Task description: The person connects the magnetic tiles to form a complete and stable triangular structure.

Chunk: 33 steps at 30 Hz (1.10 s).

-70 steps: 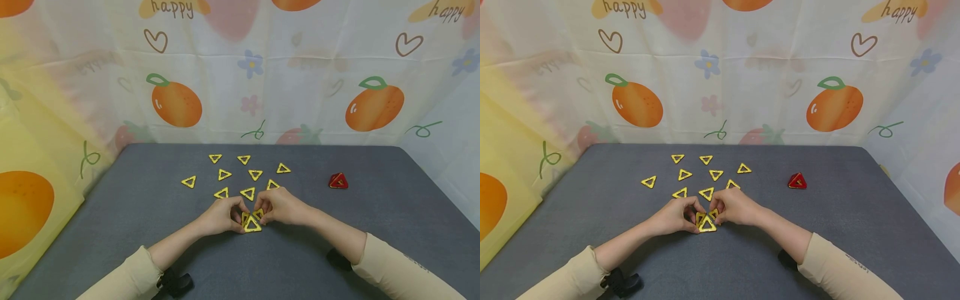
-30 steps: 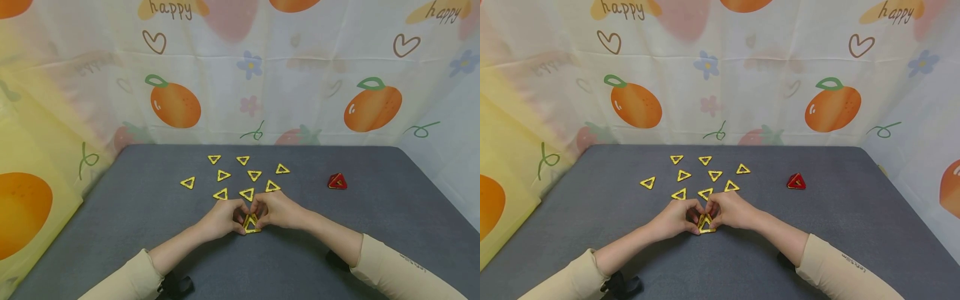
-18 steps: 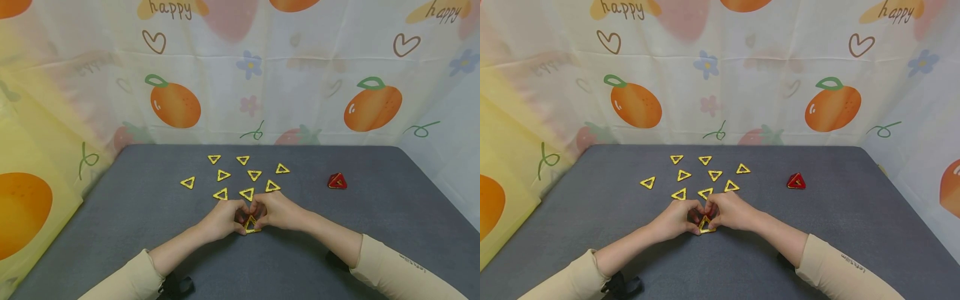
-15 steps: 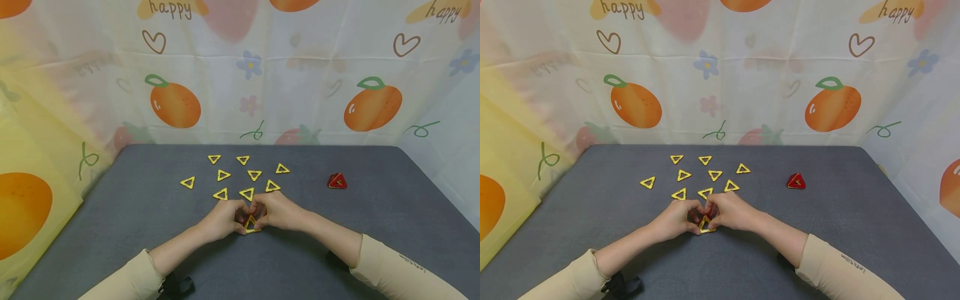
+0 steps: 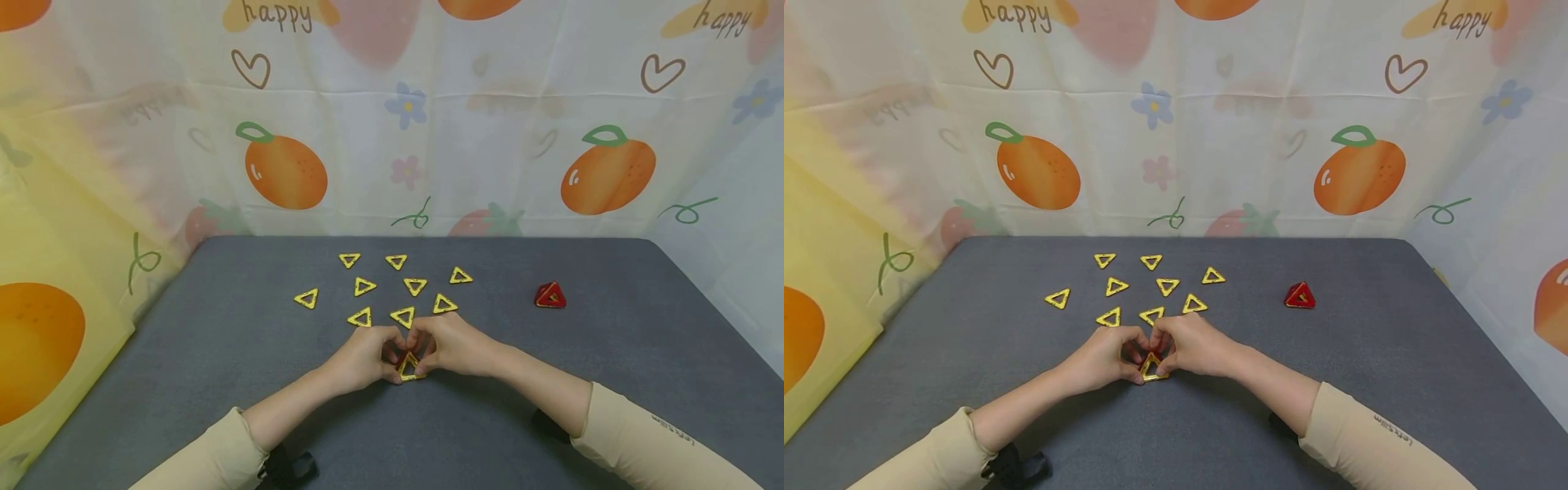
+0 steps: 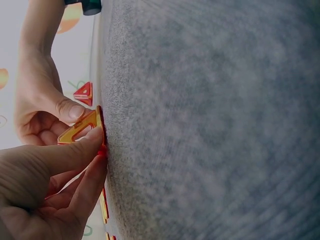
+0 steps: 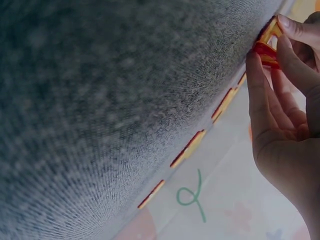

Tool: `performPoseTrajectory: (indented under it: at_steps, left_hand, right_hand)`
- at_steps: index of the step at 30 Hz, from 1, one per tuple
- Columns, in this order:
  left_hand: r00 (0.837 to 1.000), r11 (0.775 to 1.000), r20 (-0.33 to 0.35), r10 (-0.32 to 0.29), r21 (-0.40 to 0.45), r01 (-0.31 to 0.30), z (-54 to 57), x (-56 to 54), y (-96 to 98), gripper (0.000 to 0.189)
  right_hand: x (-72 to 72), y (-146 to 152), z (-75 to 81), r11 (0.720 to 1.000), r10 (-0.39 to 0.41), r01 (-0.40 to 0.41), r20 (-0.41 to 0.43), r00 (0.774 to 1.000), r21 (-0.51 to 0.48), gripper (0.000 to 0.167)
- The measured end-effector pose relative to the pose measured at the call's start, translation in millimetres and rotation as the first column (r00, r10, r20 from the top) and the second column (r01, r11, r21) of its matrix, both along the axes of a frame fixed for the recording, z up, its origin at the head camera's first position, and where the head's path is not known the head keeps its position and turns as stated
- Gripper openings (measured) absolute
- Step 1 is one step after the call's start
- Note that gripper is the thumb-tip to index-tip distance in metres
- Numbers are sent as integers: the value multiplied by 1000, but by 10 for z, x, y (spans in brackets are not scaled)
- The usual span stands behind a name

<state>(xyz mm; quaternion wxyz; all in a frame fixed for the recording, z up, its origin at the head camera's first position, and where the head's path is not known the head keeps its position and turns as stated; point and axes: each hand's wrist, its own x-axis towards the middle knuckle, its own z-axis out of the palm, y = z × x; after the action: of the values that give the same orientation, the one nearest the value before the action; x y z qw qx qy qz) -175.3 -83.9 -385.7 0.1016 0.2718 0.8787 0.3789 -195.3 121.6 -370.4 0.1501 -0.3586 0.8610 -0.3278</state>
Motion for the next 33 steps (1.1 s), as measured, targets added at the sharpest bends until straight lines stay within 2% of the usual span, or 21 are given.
performPoseTrajectory:
  at_steps: [6, 12, 16, 22, 27, 33]
  left_hand:
    - [1000, 1000, -3, 2, -1, -2, -8, -2, -11, 34]
    - [1000, 1000, 12, 7, -21, -7, -1, -9, -8, 34]
    - [1000, 999, 15, 15, -32, -15, 1, -13, -4, 35]
    - [1000, 999, 10, 23, -30, -23, -11, -20, -9, 36]
    - [1000, 999, 9, 21, -34, -21, -16, -27, -18, 36]
    - [1000, 1000, 11, 10, -30, -9, -18, -26, -24, 36]
  right_hand:
    - [-25, 22, 30, 1000, 6, -6, 14, 1000, -17, 30]
    - [-101, 102, 107, 999, -38, 38, -14, 999, -18, 29]
    - [-191, 188, 194, 994, -111, 110, -49, 993, -16, 30]
    - [-365, 321, 330, 968, -250, 249, -87, 964, -22, 25]
    - [-511, 399, 356, 945, -327, 326, -56, 943, -26, 23]
    - [-633, 416, 312, 937, -346, 348, 53, 937, -17, 30]
